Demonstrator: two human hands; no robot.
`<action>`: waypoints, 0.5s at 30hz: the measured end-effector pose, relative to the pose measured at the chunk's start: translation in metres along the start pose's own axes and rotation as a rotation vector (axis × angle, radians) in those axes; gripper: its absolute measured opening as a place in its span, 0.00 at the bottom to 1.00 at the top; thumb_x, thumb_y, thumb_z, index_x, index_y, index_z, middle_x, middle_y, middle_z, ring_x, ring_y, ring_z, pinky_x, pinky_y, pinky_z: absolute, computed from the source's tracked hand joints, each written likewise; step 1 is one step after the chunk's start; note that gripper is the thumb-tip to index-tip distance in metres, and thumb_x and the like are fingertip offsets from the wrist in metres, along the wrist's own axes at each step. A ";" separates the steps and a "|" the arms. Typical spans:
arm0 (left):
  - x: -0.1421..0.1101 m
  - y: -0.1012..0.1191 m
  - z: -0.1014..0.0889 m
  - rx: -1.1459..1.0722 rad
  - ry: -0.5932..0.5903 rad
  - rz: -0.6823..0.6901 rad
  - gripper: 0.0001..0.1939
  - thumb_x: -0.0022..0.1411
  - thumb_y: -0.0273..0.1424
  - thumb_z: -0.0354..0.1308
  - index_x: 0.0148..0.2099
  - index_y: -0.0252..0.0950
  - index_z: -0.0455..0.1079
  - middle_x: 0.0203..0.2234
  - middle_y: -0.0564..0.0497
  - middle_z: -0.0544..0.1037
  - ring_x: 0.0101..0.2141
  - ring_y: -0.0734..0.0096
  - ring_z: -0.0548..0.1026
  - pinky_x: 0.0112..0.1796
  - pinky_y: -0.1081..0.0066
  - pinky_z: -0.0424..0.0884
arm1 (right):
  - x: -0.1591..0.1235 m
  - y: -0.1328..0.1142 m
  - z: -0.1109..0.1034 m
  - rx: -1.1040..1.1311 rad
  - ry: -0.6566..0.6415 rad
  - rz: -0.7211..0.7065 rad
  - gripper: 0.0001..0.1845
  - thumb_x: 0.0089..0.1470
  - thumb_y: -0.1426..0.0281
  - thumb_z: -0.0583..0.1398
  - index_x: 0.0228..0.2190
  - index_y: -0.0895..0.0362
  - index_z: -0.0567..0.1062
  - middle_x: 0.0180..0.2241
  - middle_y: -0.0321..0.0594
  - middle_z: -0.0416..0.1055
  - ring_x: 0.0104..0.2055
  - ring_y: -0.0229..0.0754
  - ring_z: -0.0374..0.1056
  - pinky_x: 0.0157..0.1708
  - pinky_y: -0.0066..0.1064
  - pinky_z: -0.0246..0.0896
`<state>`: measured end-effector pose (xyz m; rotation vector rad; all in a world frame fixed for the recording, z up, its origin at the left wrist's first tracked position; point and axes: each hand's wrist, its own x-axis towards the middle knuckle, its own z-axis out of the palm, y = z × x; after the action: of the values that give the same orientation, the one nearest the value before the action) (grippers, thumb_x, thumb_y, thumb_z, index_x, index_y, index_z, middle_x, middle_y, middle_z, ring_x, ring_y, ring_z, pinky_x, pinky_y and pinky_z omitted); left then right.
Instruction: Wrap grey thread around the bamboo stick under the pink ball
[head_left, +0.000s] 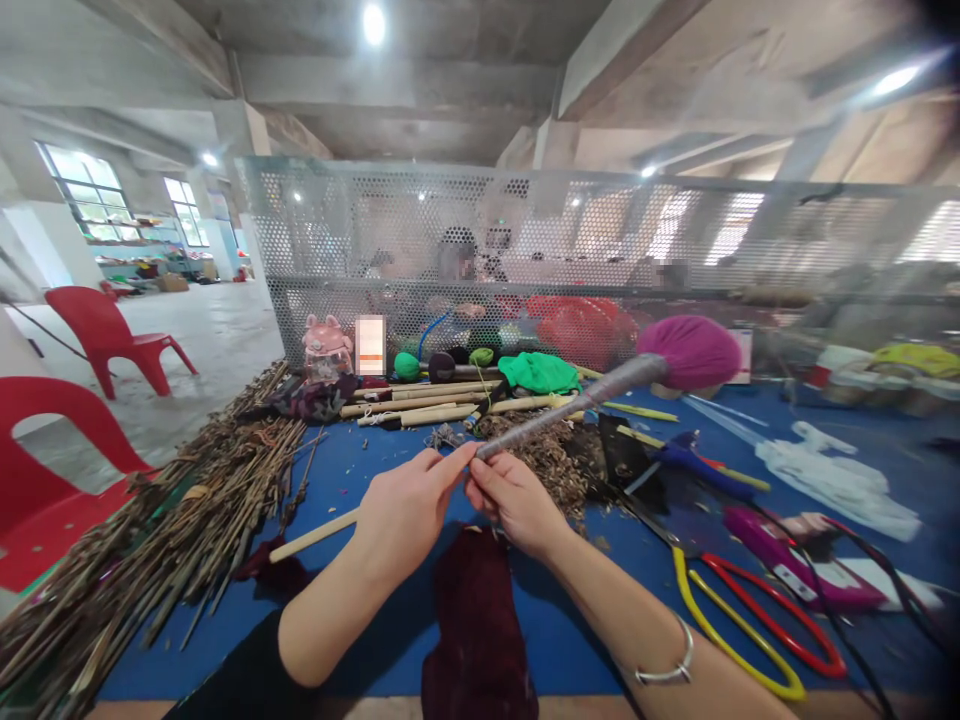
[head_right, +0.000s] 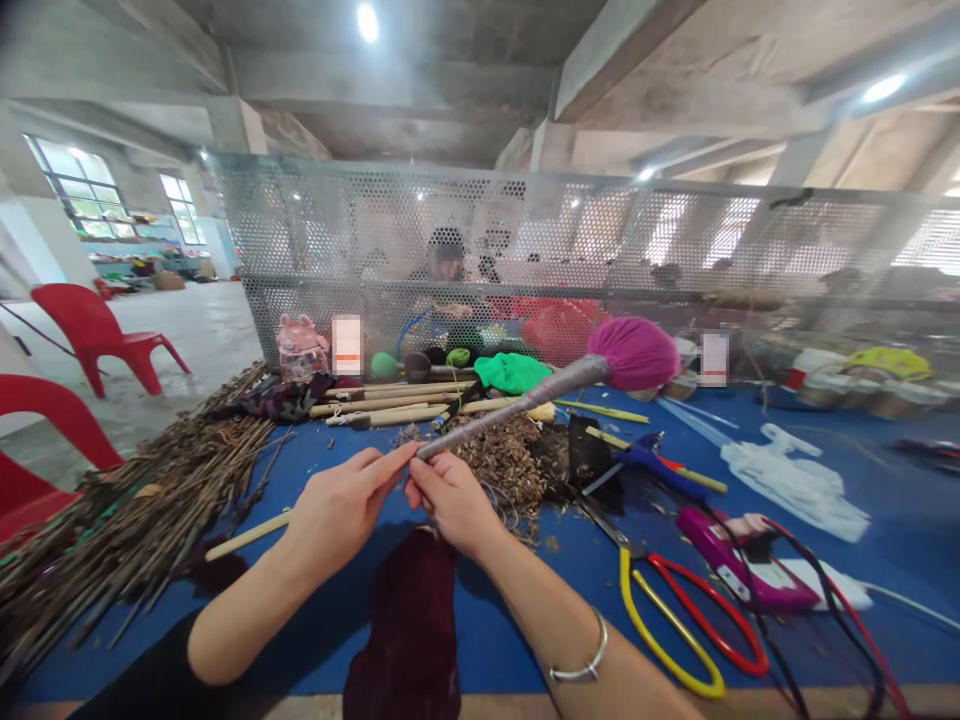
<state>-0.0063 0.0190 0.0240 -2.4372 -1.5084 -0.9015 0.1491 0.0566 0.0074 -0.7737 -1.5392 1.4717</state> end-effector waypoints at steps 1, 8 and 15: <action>0.000 -0.002 -0.001 0.020 0.003 -0.006 0.20 0.64 0.31 0.46 0.57 0.48 0.62 0.32 0.53 0.74 0.28 0.74 0.74 0.26 0.78 0.65 | 0.000 0.000 0.001 0.024 -0.012 0.024 0.25 0.50 0.51 0.56 0.19 0.60 0.65 0.12 0.28 0.54 0.14 0.27 0.41 0.15 0.24 0.34; 0.004 -0.028 -0.008 0.111 0.191 -0.144 0.18 0.64 0.35 0.48 0.55 0.48 0.66 0.33 0.52 0.76 0.29 0.74 0.73 0.26 0.77 0.62 | -0.018 -0.013 -0.001 0.045 -0.040 0.100 0.16 0.49 0.58 0.60 0.33 0.59 0.68 0.17 0.28 0.61 0.14 0.27 0.42 0.15 0.23 0.33; 0.009 -0.047 -0.016 0.147 0.306 -0.252 0.18 0.64 0.35 0.47 0.55 0.46 0.67 0.34 0.51 0.76 0.31 0.71 0.74 0.27 0.75 0.60 | -0.069 -0.028 -0.006 -0.395 0.043 -0.001 0.15 0.55 0.59 0.54 0.29 0.58 0.72 0.18 0.34 0.65 0.21 0.34 0.57 0.22 0.26 0.51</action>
<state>-0.0505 0.0424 0.0326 -1.9324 -1.7167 -1.1050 0.1887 -0.0042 0.0241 -1.0231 -1.8216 1.1531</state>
